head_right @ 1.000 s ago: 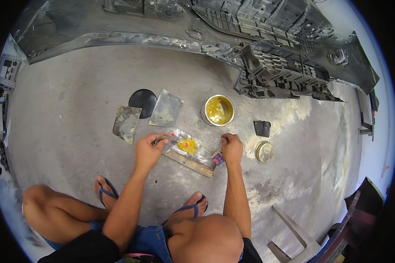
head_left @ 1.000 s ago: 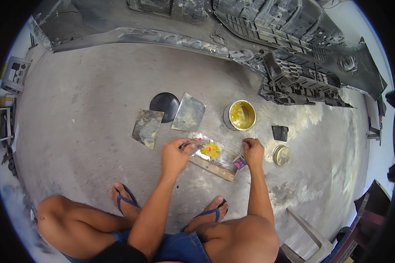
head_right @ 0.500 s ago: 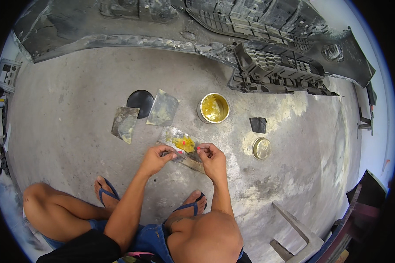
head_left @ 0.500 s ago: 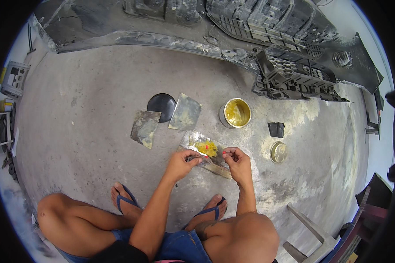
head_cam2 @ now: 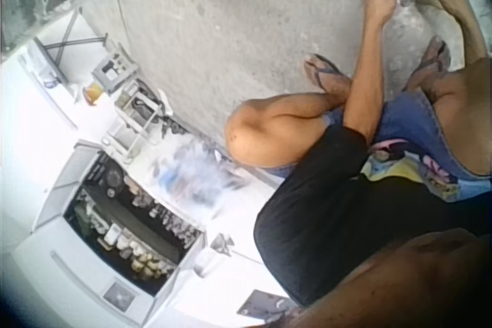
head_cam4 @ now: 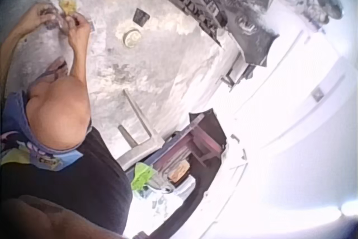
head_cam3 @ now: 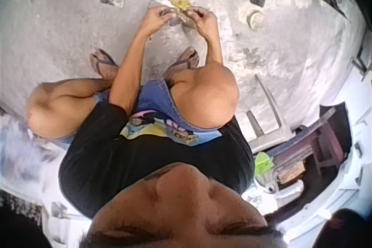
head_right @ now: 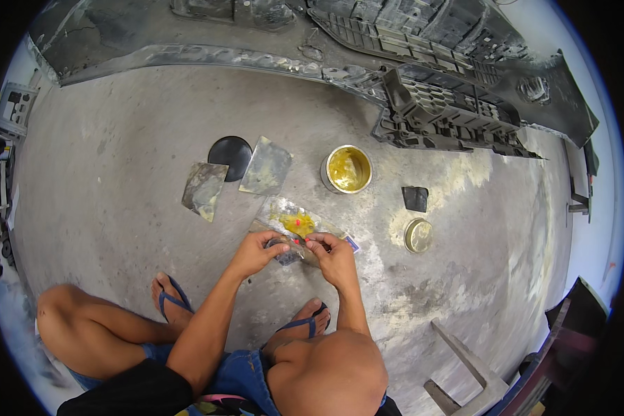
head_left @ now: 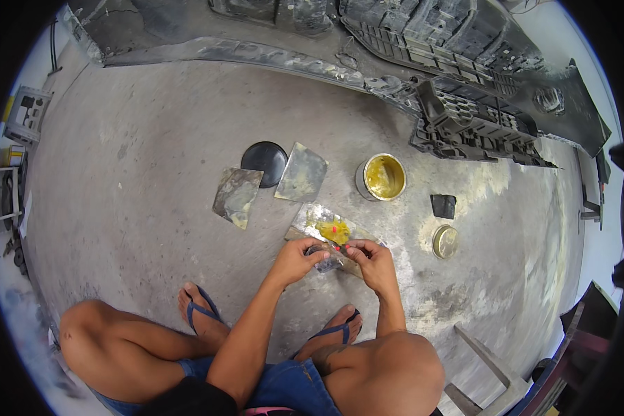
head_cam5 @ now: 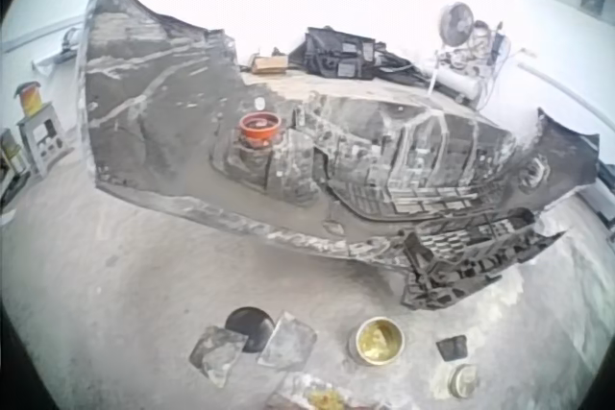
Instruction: The person scoops yellow paint from a can onto a flat metal surface using a small brush. They then use a putty knife to scrape and mix the paint on the surface, blending it with a small amount of red pigment. The person continues to mix the paint thoroughly on the metal surface.
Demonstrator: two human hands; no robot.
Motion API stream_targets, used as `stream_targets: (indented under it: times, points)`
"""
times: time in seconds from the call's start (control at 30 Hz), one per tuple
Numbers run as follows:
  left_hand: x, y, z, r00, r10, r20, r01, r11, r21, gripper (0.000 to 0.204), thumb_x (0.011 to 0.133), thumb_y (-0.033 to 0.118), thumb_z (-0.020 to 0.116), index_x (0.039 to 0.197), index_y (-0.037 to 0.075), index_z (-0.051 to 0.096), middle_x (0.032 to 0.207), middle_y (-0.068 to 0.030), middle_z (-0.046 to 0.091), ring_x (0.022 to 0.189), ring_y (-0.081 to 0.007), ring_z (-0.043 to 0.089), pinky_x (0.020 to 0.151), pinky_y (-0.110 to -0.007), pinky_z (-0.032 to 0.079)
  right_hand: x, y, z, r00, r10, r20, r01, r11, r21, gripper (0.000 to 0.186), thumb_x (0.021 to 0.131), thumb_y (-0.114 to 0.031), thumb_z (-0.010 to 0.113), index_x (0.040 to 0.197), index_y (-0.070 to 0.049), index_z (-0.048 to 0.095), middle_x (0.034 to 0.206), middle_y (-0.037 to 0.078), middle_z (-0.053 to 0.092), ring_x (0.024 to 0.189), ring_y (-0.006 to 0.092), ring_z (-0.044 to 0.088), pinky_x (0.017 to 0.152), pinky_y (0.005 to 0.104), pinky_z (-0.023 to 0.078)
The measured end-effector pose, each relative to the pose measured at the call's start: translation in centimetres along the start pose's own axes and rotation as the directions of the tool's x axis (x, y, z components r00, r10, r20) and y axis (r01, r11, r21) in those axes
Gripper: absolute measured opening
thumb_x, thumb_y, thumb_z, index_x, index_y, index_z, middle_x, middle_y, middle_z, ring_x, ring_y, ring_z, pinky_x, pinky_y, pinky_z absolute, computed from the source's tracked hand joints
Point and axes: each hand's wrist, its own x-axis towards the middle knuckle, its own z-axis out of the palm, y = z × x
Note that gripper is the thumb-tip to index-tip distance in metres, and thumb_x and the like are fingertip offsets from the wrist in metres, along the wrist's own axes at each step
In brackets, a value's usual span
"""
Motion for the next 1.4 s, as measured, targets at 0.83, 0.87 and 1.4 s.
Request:
stream_targets:
  times: [0.83,0.87,1.4]
  points:
    - [2.9,-1.4,0.8,0.966,-0.05,-0.253,0.067,0.996,0.062,0.024,0.09,0.012,0.08,0.109,-0.003,0.075,0.091,-0.0097,0.078,0.077,-0.0133,0.07,0.07,-0.029,0.053,0.4,3.4,0.1,0.981,0.028,-0.193,-0.019,0.999,0.047,0.019,0.095,-0.012,0.074,0.109,0.001,0.075,0.089,0.002,0.073,0.078,0.0091,0.061,0.074,0.0254,0.051]
    - [2.9,-1.3,0.9,0.962,-0.06,-0.265,0.083,0.994,0.077,0.024,0.09,0.012,0.08,0.108,-0.003,0.076,0.091,-0.0097,0.078,0.077,-0.0134,0.07,0.07,-0.03,0.053,0.4,3.5,0.1,0.982,0.027,-0.186,-0.018,0.998,0.054,0.019,0.095,-0.012,0.073,0.109,0.001,0.075,0.089,0.002,0.073,0.078,0.0091,0.061,0.074,0.0254,0.051]
    - [3.4,-0.6,1.4,0.927,-0.053,-0.371,0.157,0.953,0.258,0.023,0.086,0.018,0.082,0.098,-0.001,0.079,0.083,-0.0115,0.078,0.07,-0.0169,0.07,0.066,-0.033,0.053,0.7,3.4,-0.2,0.984,0.064,-0.169,-0.048,0.994,0.093,0.018,0.095,-0.011,0.073,0.108,0.002,0.074,0.087,0.001,0.072,0.077,0.0079,0.061,0.073,0.0249,0.05]
